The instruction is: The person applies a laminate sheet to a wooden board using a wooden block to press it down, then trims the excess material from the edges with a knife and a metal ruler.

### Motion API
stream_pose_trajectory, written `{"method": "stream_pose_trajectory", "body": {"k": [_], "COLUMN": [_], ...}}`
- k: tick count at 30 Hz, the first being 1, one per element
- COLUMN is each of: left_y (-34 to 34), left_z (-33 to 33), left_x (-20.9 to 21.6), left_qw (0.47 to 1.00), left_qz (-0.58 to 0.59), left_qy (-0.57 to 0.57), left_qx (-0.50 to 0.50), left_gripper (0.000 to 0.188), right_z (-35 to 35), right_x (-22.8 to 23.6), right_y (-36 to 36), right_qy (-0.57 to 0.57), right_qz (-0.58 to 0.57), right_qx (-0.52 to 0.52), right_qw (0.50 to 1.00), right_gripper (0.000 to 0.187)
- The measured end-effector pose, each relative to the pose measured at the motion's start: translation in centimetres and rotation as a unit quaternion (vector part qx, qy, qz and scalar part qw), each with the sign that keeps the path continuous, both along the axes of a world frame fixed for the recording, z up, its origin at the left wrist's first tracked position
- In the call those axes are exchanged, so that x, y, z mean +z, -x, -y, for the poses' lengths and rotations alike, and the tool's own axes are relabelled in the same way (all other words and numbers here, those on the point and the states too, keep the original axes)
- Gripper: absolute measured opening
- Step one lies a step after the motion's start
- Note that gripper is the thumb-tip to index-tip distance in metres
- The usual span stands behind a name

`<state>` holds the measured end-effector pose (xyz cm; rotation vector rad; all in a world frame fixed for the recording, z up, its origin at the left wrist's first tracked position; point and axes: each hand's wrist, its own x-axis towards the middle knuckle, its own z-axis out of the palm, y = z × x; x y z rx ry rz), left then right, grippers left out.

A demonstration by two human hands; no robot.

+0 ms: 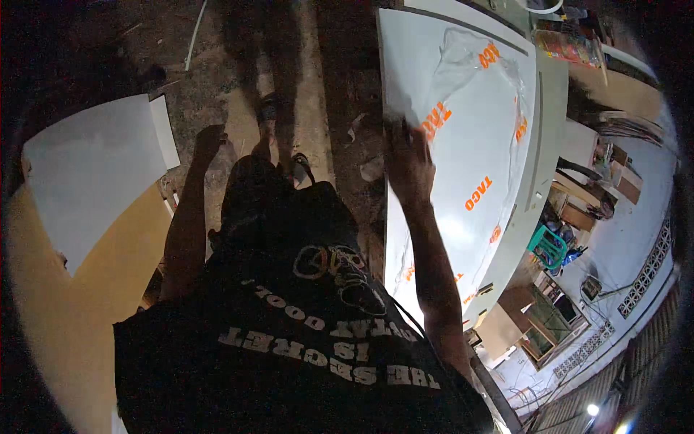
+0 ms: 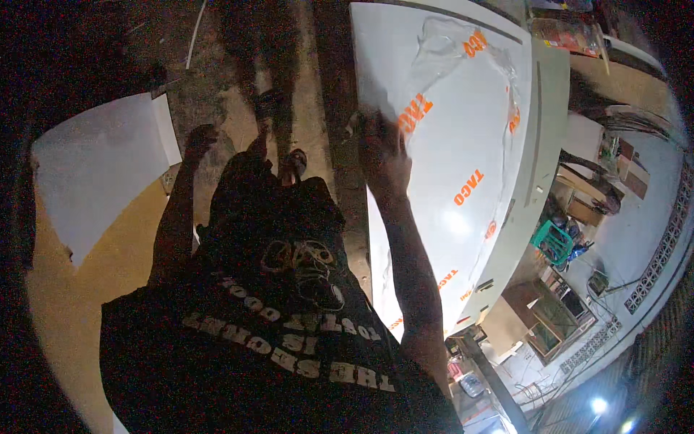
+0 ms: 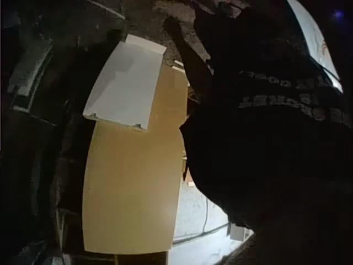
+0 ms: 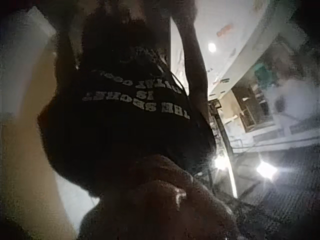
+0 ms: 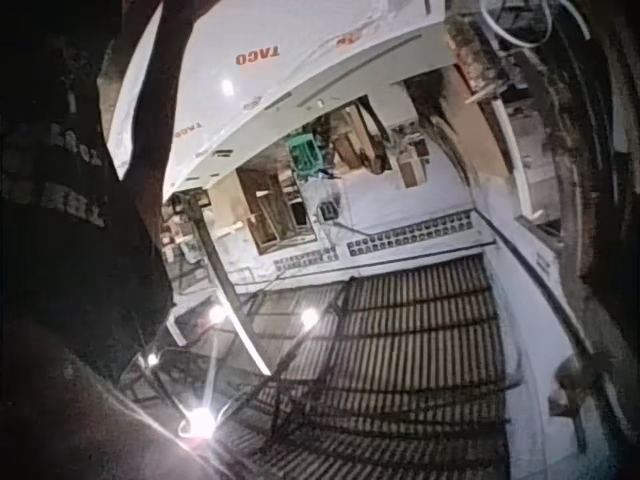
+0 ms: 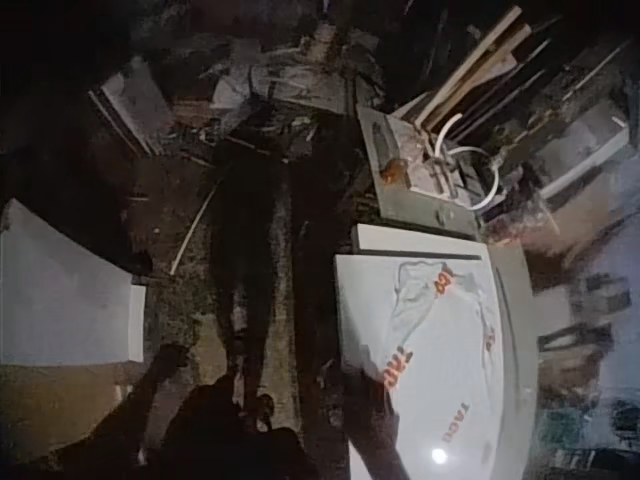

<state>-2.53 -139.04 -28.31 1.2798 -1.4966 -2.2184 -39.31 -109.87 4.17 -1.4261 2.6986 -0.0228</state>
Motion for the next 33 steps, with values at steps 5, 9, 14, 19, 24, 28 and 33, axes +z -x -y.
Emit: {"method": "stream_pose_trajectory", "body": {"k": [5,9,14,19,24,28,33], "left_y": [-1.5,2.8,-2.5,-1.9,-2.3,-0.6,1.5], "left_z": [1.9,-0.9,-1.3,0.5,3.1,4.0,7.6], "left_x": [0.7,3.2,0.4,-2.0,-3.9,-4.0,-3.9], "left_qw": [0.981,0.994,0.996,0.913,0.985,0.968,0.918], "left_qz": [0.112,0.107,0.08,0.171,0.066,0.125,0.199], "left_qy": [0.114,0.0,0.031,0.258,0.136,0.18,0.199], "left_qx": [-0.108,-0.008,-0.038,-0.266,-0.088,-0.121,-0.279], "left_gripper": [0.031,0.029,0.026,0.03,0.031,0.021,0.023], "right_z": [11.0,6.2,7.4,15.7,12.4,13.5,18.1], "right_x": [-1.7,-0.5,0.2,-1.0,-2.0,-1.7,-0.6], "right_y": [6.4,4.1,4.0,8.9,6.9,8.1,8.7], "right_qy": [0.099,0.053,0.023,0.049,-0.003,0.006,0.065], "right_qz": [0.05,0.001,0.0,0.033,-0.031,-0.036,0.044], "right_qx": [0.047,0.019,0.053,-0.003,0.059,0.06,0.004], "right_qw": [0.993,0.998,0.998,0.998,0.998,0.998,0.997], "right_gripper": [0.053,0.051,0.047,0.051,0.043,0.059,0.053]}}
